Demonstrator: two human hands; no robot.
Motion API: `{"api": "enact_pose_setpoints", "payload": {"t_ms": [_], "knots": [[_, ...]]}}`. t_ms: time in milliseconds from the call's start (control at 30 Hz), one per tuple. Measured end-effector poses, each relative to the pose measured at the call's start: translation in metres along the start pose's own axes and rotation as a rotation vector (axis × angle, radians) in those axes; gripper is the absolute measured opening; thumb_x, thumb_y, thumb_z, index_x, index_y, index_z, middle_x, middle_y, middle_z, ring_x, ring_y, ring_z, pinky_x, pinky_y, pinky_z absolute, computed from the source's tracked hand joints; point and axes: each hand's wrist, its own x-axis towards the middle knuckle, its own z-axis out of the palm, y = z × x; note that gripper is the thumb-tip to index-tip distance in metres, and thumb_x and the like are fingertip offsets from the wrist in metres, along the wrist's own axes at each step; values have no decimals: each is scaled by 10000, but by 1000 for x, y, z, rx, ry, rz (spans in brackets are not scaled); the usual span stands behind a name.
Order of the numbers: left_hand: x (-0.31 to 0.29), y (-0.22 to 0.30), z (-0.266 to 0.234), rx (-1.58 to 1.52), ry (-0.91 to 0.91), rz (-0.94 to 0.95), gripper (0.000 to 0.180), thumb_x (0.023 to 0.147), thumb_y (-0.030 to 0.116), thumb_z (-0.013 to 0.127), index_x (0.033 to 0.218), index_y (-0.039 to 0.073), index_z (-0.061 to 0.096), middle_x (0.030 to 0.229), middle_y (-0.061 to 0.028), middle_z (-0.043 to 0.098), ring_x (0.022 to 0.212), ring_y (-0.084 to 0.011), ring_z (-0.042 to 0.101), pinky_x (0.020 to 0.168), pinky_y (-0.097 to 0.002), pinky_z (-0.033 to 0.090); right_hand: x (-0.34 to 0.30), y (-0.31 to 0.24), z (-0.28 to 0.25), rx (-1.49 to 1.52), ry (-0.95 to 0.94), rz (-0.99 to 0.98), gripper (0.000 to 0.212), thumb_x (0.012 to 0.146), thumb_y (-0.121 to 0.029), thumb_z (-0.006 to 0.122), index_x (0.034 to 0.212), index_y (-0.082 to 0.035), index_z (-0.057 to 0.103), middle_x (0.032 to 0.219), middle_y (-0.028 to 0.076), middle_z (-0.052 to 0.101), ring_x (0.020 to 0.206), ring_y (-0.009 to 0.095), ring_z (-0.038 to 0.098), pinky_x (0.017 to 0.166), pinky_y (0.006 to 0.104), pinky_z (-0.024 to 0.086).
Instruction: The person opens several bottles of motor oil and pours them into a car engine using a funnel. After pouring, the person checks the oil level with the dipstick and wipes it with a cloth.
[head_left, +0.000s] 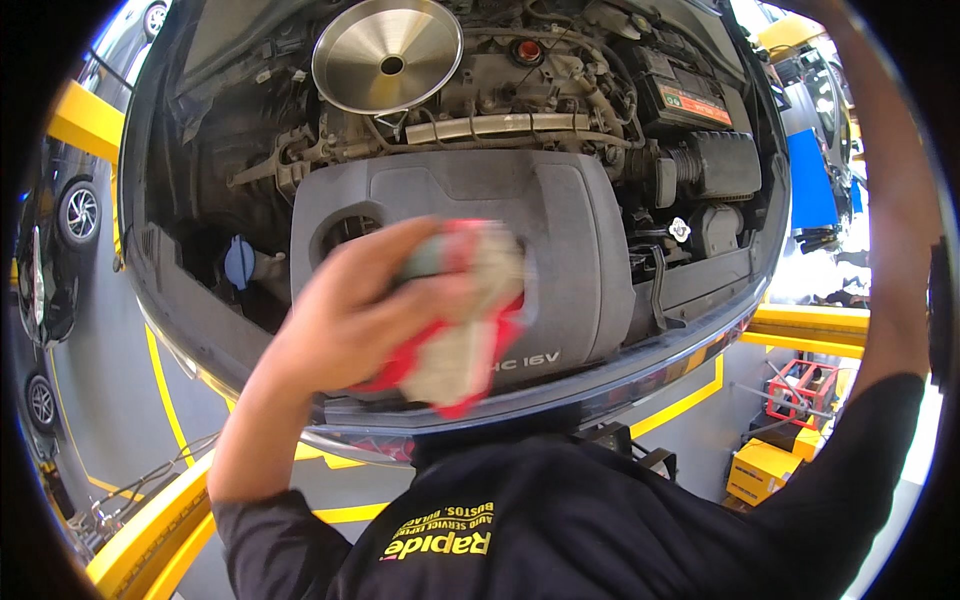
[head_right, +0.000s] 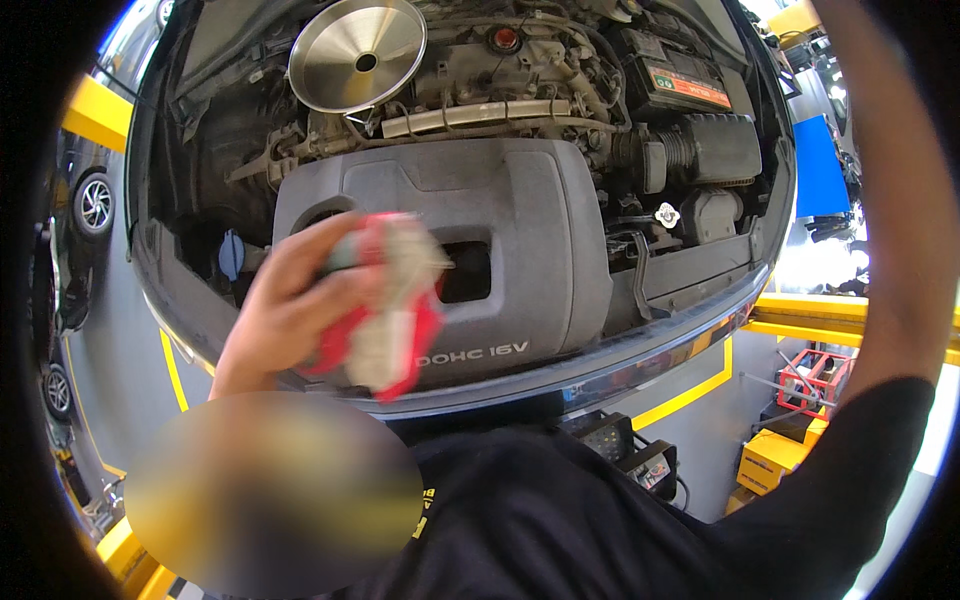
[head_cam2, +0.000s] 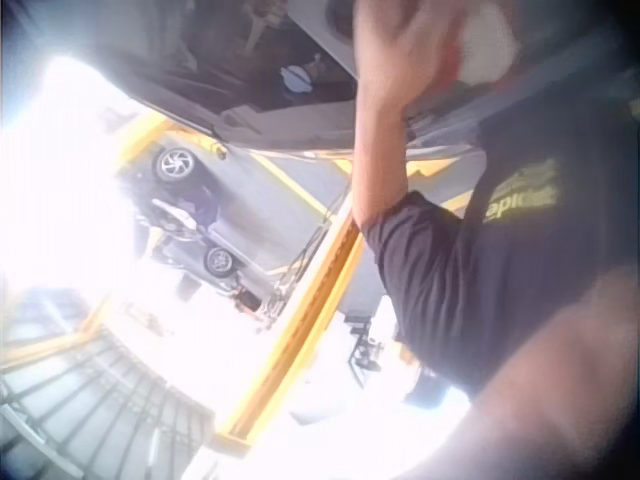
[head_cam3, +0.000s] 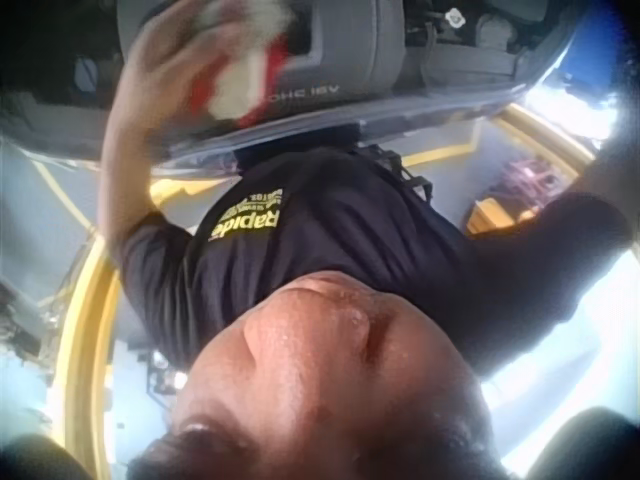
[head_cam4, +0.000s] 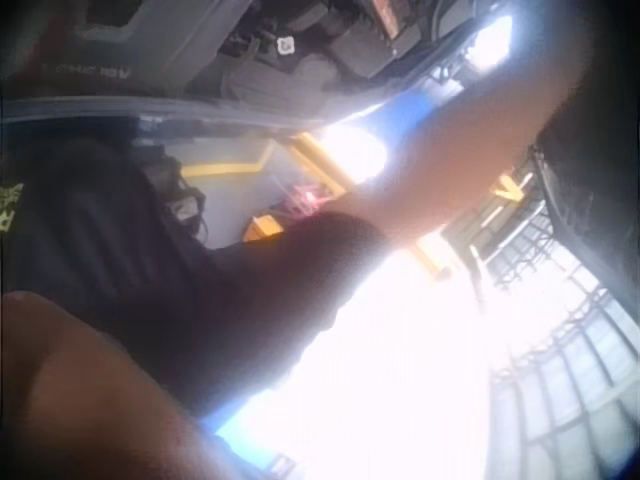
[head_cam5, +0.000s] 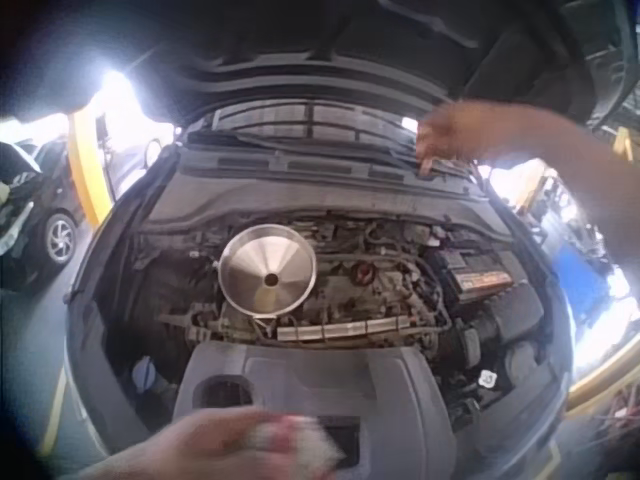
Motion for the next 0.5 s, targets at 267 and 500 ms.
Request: {"api": "enact_pose_setpoints", "payload": {"t_ms": [267, 500], "knots": [[-117, -89, -98, -691, 911, 184, 452, 1110, 242, 460, 1479, -13, 509, 1369, -162, 647, 1197, -231, 674, 1031, -397, 567, 61, 35, 237, 140, -171, -37, 340, 1106, -336, 448, 1241, -36, 535, 1188, 206, 709, 1170, 376, 664, 953, 495, 515], [-110, -131, -103, -880, 793, 428, 500, 1113, 338, 398, 1516, 53, 483, 1515, -135, 549, 1352, -321, 576, 1121, -525, 498, 61, -7, 342, 141, -188, 96, 252, 1074, -164, 505, 1198, 51, 460, 1073, 350, 677, 1086, 507, 643, 884, 573, 498]]}}
